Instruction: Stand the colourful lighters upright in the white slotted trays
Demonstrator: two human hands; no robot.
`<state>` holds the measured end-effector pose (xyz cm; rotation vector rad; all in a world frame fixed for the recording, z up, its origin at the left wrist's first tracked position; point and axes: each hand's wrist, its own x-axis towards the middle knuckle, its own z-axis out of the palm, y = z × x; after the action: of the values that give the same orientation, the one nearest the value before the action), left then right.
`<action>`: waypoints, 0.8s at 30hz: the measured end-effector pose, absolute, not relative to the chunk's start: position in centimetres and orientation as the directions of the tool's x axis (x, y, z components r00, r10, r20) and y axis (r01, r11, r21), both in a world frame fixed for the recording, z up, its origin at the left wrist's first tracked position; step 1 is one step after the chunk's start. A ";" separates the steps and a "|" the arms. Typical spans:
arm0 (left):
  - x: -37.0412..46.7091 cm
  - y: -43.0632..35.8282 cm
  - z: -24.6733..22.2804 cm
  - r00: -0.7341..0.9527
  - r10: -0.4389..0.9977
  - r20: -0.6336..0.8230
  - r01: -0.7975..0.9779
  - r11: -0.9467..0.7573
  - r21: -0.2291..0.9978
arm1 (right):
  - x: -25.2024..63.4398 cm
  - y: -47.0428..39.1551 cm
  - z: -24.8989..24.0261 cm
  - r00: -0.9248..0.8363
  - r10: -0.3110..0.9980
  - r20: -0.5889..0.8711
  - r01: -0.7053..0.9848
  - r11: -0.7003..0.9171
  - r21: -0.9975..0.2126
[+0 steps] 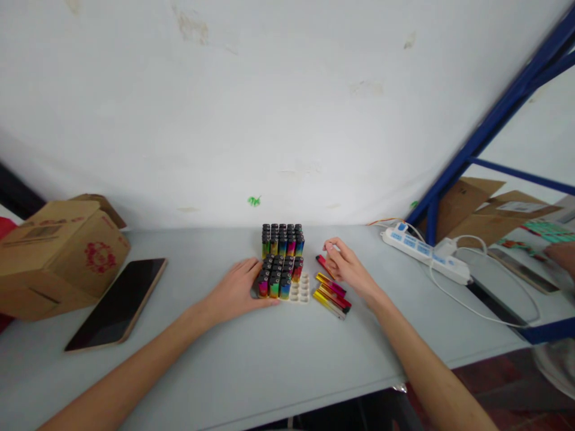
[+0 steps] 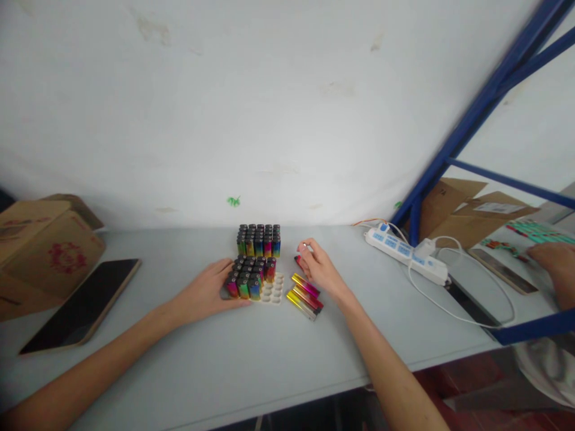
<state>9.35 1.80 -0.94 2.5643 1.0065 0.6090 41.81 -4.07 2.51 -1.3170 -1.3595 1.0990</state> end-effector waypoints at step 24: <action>9.3 1.8 -0.8 0.660 0.707 0.252 0.576 -0.693 0.434 | 38.5 -5.0 2.0 0.075 0.929 0.362 0.649 0.230 -0.725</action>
<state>9.27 1.80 -0.85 2.5620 1.0218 0.5838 38.47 -5.01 1.98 -1.4966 -1.6507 0.4129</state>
